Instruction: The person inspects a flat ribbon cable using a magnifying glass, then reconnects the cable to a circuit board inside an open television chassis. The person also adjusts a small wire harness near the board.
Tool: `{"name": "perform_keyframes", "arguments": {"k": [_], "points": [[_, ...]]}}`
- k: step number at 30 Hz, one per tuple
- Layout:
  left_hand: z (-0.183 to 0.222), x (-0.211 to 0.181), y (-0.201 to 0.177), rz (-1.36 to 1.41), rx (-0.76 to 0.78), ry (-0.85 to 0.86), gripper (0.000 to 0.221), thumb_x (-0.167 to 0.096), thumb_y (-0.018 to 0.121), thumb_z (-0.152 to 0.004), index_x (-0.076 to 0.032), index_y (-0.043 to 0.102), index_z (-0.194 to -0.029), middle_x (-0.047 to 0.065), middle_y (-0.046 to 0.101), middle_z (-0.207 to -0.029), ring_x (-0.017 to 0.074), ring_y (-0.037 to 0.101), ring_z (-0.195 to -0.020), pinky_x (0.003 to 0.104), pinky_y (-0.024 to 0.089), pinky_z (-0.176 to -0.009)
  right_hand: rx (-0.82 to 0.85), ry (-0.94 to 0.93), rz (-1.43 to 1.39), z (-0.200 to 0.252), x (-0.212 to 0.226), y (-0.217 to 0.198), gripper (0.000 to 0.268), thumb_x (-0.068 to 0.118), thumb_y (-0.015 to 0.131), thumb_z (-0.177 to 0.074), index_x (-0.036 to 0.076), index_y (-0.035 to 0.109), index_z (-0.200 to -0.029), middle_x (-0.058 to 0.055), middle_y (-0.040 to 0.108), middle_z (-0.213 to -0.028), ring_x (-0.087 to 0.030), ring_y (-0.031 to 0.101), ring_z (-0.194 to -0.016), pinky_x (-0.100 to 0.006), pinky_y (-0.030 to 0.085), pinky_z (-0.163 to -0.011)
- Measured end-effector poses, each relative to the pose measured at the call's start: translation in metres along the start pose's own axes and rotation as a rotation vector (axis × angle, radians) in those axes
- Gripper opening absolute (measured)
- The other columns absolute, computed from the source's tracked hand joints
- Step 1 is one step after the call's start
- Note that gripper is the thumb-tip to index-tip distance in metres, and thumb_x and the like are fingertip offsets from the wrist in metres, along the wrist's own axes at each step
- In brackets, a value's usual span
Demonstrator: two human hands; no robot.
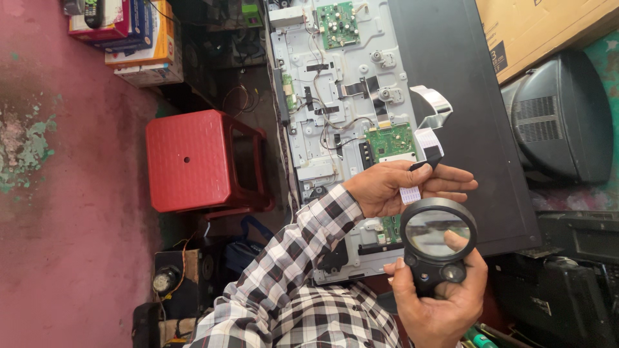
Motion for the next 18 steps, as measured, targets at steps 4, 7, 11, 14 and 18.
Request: {"name": "perform_keyframes", "arguments": {"k": [4,7,11,14,18], "points": [[0.006,0.0,-0.001,-0.12,-0.059,-0.003,0.062,-0.034,0.047,-0.113,0.007,0.036,-0.16,0.021,0.038,-0.166,0.0302,0.036,-0.156,0.039,0.037,-0.127,-0.073,0.116,-0.04,-0.008,-0.025,-0.011,0.057,-0.011,0.07,-0.082,-0.006,0.038,-0.129,-0.025,0.069,-0.09,-0.025,0.075,-0.068,-0.034,0.064,-0.058],[0.017,0.006,-0.005,-0.27,-0.156,-0.036,0.066,-0.039,0.047,-0.11,0.0,0.036,-0.163,0.013,0.036,-0.169,0.0213,0.032,-0.157,0.032,0.033,-0.124,-0.12,0.173,-0.134,-0.03,-0.049,-0.025,0.047,-0.008,0.073,-0.088,-0.005,0.041,-0.122,-0.023,0.068,-0.086,-0.023,0.072,-0.064,-0.035,0.061,-0.054],[0.027,0.028,-0.002,-0.165,-0.129,-0.089,0.067,-0.037,0.051,-0.112,-0.008,0.031,-0.169,0.021,0.054,-0.142,0.0291,0.047,-0.126,0.04,0.039,-0.11,-0.151,0.249,-0.332,-0.047,-0.074,-0.024,0.038,-0.004,0.072,-0.09,-0.001,0.05,-0.12,-0.015,0.07,-0.097,-0.018,0.07,-0.065,-0.03,0.057,-0.053],[0.033,0.035,-0.005,-0.308,-0.164,-0.072,0.063,-0.035,0.051,-0.113,-0.009,0.034,-0.168,0.01,0.052,-0.145,0.0212,0.051,-0.13,0.037,0.039,-0.114,-0.219,0.232,-0.388,-0.061,-0.077,-0.026,0.038,-0.001,0.072,-0.089,0.002,0.051,-0.12,-0.012,0.071,-0.099,-0.015,0.067,-0.061,-0.029,0.056,-0.048],[0.049,0.032,-0.011,-0.877,-0.223,-0.142,0.052,-0.033,0.045,-0.112,-0.011,0.044,-0.159,0.003,0.055,-0.147,0.0124,0.048,-0.135,0.029,0.035,-0.115,-0.207,0.14,-0.347,-0.095,-0.068,-0.039,0.036,0.001,0.073,-0.091,0.0,0.049,-0.118,-0.013,0.075,-0.106,-0.015,0.063,-0.058,-0.027,0.053,-0.05]]}}
Point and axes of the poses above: each hand's wrist, its own z-axis away from the middle knuckle, its own y-axis out of the palm, x = y × z, the point moved 6 cm from there along -z, towards the middle knuckle
